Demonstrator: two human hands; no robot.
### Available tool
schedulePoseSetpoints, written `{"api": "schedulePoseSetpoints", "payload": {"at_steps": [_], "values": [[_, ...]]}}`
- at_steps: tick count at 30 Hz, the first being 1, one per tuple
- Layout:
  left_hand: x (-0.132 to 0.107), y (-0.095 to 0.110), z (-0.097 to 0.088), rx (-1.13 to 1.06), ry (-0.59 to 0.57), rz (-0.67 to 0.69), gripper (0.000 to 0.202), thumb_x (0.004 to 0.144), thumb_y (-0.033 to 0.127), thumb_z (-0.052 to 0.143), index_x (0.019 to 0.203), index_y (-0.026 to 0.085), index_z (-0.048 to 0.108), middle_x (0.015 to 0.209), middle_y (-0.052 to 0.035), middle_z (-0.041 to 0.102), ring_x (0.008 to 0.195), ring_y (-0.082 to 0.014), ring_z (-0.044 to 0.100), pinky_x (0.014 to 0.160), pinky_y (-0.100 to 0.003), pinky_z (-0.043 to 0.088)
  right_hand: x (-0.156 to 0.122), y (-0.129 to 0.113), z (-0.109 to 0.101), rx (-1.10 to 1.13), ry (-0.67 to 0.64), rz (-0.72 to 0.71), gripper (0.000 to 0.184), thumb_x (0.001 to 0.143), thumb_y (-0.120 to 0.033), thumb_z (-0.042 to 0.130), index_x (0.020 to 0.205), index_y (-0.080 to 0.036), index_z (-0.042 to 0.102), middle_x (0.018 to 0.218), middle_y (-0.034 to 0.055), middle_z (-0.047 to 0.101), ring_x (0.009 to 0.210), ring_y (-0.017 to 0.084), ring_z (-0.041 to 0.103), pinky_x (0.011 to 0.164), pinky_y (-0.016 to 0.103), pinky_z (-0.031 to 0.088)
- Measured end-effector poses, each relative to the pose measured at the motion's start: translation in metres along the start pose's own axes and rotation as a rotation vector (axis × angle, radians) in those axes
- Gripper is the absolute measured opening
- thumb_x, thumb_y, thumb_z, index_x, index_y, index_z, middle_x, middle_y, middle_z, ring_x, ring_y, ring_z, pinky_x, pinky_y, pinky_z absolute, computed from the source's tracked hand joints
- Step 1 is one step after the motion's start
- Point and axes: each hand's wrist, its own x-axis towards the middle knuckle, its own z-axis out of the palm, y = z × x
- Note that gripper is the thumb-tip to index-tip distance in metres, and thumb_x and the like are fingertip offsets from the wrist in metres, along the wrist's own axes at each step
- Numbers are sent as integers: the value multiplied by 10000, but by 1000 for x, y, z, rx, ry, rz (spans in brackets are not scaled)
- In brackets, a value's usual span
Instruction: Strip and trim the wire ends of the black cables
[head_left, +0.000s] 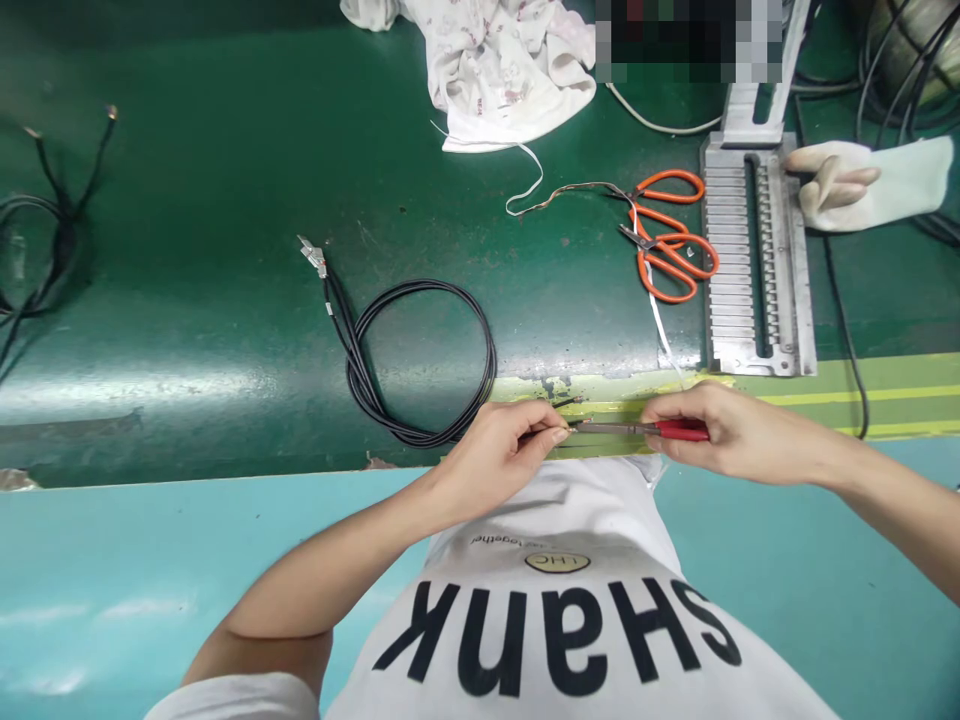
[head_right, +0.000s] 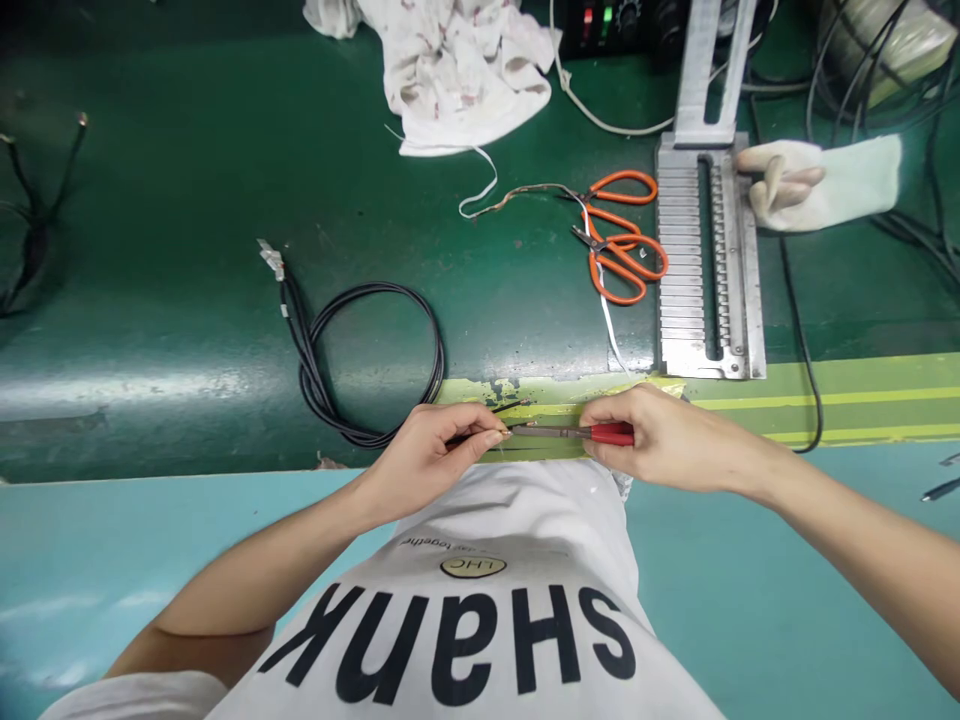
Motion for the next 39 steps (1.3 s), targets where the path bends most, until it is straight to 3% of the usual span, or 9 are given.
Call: {"api": "schedulePoseSetpoints", "payload": {"at_steps": [17, 24, 28, 35, 39], "values": [[-4, 1, -2, 39, 33, 22, 213, 983, 285, 552, 909, 163, 712, 835, -24, 732, 712, -123, 622, 663, -241, 435, -6, -3, 1, -19, 16, 25, 195, 933, -390, 536, 890, -233, 643, 724, -28, 524, 603, 126, 390, 524, 256, 318], [-7, -5, -10, -51, -58, 79, 253, 1006, 267, 505, 1096, 156, 714, 1002, -67, 763, 809, -141, 667, 727, -248, 481, -3, -3, -1, 17, 3, 4, 213, 921, -411, 544, 887, -232, 655, 727, -21, 552, 605, 131, 425, 537, 256, 339], [-7, -8, -17, -28, -130, 77, 295, 1010, 243, 479, 1184, 168, 705, 833, -32, 732, 665, -111, 607, 626, -223, 448, -1, -3, -3, 82, 43, -56, 223, 883, -426, 588, 879, -225, 684, 721, -7, 588, 611, 141, 456, 536, 258, 341], [-10, -6, -10, 127, 5, 101, 228, 1005, 245, 499, 1076, 189, 709, 1014, -49, 769, 832, -149, 691, 722, -239, 486, -2, -3, -1, 13, 35, -6, 206, 900, -402, 571, 854, -225, 666, 722, -16, 570, 623, 142, 450, 550, 261, 350], [-11, -10, -7, 225, 27, 106, 222, 1019, 276, 481, 998, 188, 683, 891, -25, 743, 756, -136, 663, 720, -239, 468, -2, -1, -1, -20, 32, -7, 187, 911, -378, 562, 839, -222, 638, 722, -22, 545, 624, 136, 438, 555, 257, 349]]}}
